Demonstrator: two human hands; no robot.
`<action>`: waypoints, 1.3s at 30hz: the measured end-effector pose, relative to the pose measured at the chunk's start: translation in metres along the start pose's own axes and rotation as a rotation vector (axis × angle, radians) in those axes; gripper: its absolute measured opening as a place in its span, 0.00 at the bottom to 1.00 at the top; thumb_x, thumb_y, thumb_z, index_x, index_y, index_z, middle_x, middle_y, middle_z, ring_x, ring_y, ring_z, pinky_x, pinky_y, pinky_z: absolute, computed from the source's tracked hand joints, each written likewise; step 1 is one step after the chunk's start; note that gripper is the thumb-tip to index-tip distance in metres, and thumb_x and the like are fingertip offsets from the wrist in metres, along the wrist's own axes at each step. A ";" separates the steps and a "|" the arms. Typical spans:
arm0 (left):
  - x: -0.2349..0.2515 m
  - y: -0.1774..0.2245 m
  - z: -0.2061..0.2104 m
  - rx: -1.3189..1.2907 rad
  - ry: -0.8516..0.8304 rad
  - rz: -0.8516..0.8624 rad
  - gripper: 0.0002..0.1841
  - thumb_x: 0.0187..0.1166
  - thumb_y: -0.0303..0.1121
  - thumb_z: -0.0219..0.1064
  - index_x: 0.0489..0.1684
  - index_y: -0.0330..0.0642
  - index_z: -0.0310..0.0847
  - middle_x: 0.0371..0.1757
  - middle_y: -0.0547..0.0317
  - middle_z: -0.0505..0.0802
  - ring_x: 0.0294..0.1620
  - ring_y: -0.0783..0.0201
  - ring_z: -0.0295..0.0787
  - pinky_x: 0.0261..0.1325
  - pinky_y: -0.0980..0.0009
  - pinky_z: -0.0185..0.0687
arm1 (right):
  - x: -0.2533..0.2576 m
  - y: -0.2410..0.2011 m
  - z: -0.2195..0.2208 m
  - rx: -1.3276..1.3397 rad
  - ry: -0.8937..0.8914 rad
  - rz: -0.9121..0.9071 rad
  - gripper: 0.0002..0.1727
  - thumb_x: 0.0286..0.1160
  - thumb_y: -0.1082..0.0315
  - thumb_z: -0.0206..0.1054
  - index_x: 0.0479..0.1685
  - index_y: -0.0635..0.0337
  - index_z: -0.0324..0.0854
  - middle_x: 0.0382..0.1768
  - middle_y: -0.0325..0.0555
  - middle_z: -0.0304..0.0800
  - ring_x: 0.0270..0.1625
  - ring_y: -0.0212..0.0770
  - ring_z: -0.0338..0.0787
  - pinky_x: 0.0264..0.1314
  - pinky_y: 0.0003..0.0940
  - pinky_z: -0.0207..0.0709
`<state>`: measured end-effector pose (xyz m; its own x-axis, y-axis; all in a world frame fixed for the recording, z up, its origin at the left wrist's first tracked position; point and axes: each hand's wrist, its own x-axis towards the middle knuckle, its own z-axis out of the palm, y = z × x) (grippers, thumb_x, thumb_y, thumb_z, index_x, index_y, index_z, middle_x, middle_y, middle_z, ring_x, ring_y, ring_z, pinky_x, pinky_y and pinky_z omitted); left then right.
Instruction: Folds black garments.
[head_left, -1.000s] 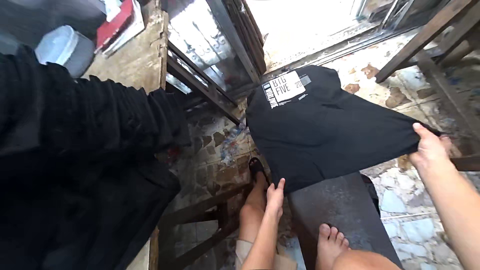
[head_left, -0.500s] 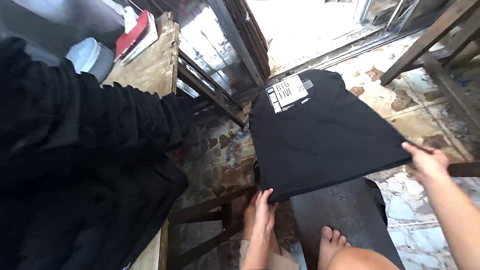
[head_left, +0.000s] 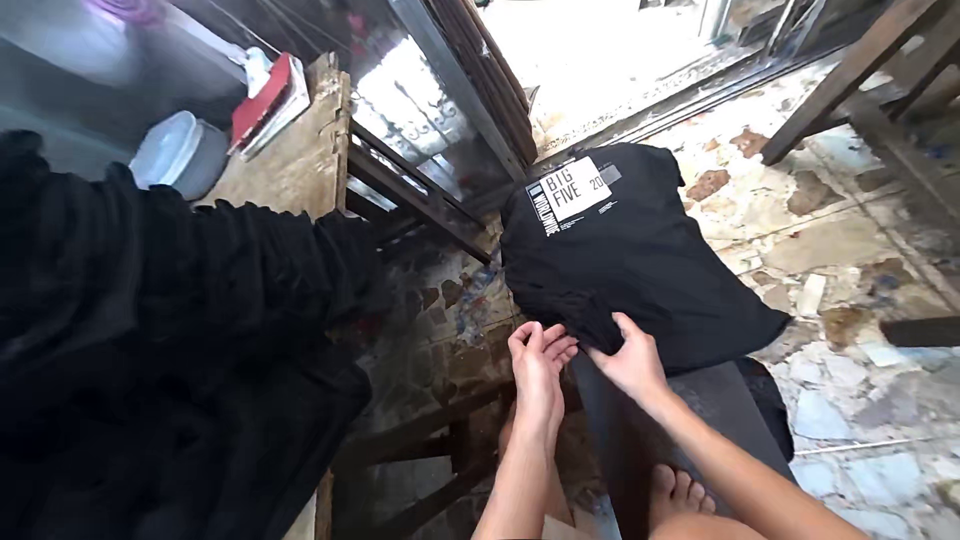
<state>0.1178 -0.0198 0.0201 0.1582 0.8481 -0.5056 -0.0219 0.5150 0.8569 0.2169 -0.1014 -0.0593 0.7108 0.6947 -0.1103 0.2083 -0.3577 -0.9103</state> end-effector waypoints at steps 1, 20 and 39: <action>0.001 -0.003 0.001 -0.030 0.004 -0.069 0.17 0.95 0.32 0.47 0.76 0.36 0.56 0.50 0.36 0.90 0.38 0.50 0.94 0.45 0.58 0.91 | 0.004 0.009 -0.005 0.090 -0.008 0.059 0.30 0.53 0.57 0.88 0.57 0.57 0.86 0.41 0.46 0.96 0.47 0.43 0.96 0.55 0.52 0.88; 0.009 -0.036 0.000 0.131 -0.009 -0.099 0.07 0.76 0.13 0.61 0.44 0.33 0.76 0.37 0.46 0.86 0.33 0.57 0.85 0.39 0.63 0.86 | 0.001 0.024 -0.001 0.367 0.026 0.073 0.32 0.43 0.72 0.83 0.57 0.55 0.82 0.42 0.36 0.95 0.47 0.29 0.94 0.52 0.32 0.90; 0.011 -0.014 0.013 0.241 0.034 -0.111 0.10 0.82 0.31 0.71 0.53 0.35 0.80 0.46 0.45 0.89 0.42 0.55 0.88 0.44 0.60 0.86 | 0.010 0.018 -0.009 0.407 -0.011 0.250 0.29 0.48 0.74 0.86 0.56 0.58 0.83 0.40 0.43 0.96 0.44 0.36 0.95 0.50 0.38 0.90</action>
<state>0.1329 -0.0194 0.0043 0.1129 0.7938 -0.5976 0.2297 0.5643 0.7930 0.2339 -0.1065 -0.0736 0.6980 0.6261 -0.3476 -0.2492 -0.2428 -0.9375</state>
